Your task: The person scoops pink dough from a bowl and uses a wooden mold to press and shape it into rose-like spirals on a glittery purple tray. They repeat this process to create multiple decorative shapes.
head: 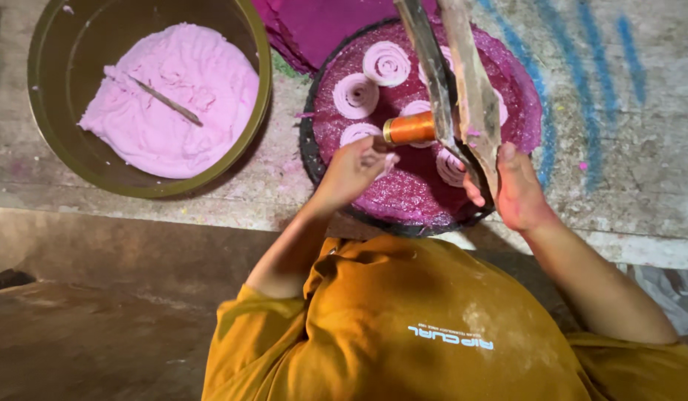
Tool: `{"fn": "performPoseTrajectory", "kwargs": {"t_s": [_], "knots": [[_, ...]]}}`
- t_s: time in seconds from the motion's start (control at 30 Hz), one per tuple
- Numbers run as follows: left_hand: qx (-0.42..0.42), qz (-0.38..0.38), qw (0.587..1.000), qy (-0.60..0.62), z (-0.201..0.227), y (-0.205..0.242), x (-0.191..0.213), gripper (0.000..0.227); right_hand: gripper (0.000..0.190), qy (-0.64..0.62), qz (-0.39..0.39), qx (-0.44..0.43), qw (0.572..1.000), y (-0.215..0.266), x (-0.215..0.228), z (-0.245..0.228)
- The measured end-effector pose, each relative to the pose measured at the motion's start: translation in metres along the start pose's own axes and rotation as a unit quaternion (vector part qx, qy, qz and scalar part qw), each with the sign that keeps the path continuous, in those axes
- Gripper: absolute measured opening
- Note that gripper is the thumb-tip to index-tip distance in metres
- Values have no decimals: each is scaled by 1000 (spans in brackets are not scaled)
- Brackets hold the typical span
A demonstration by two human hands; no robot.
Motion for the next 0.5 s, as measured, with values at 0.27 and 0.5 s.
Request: {"fn": "performPoseTrajectory", "kwargs": {"t_s": [0.27,0.5], "knots": [[24,-24,983,-178,-16,-62,4,35,72,-41,31,-18,998,15,13,20],[-55,-9,974,-219,-28,-86,16,32,73,-9,54,-27,998,28,17,20]]}}
Point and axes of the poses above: each hand's wrist, its own y-axis away from the middle knuckle, its own x-axis out of the back of the hand, z = x × y, the point moved 6 cm from there along -y, towards the middle knuckle, and after that the axes turned 3 degrees about -z, right-handed, at the moved point
